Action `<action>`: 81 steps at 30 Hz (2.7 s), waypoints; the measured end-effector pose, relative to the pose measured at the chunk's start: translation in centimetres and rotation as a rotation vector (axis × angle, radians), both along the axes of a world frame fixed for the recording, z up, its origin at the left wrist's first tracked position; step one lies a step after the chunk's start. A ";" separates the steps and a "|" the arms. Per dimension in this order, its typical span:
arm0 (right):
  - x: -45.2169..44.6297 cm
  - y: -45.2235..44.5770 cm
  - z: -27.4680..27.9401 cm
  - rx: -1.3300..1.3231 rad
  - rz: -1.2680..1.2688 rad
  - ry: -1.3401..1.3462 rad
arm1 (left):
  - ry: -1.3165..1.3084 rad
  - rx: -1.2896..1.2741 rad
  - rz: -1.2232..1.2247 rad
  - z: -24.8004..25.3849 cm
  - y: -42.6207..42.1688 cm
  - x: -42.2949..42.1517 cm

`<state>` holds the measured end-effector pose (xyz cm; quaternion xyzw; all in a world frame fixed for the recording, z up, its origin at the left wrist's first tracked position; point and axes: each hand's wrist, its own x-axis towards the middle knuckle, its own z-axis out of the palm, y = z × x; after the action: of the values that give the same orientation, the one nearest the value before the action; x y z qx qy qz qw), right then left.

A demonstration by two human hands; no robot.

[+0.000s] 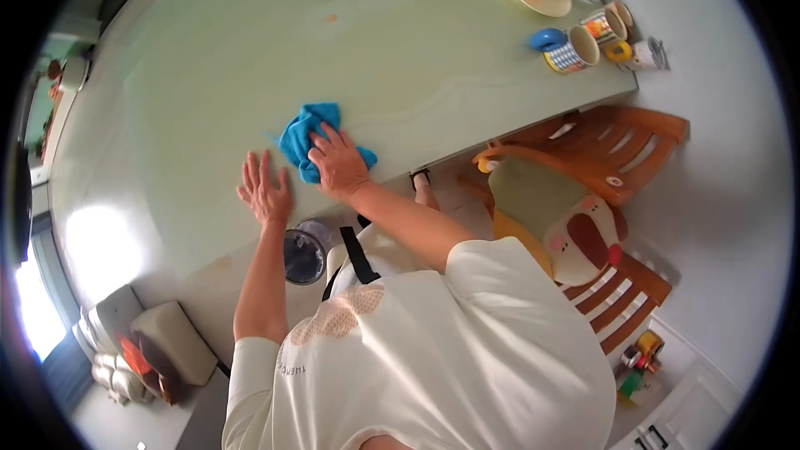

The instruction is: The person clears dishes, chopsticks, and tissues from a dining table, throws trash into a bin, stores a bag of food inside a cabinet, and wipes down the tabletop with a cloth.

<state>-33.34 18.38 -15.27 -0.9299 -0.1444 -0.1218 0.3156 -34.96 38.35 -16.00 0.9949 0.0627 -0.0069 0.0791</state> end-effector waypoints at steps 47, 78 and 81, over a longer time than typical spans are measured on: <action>-1.7 36.4 0.7 -0.181 1.131 0.002 | -0.638 -0.776 1.049 -4.1 33.4 -11.0; 0.5 -7.3 -1.8 -0.362 -0.068 -0.043 | -0.046 -0.159 1.132 -0.9 31.8 -5.6; 1.4 -5.6 -3.7 -0.529 -0.314 -0.068 | -0.045 -0.100 1.156 -0.9 31.3 -5.2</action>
<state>-31.92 12.74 -18.92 -0.9861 -0.0360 -0.1586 0.0349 -40.12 69.61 -16.87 0.7940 0.5938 0.0556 0.1180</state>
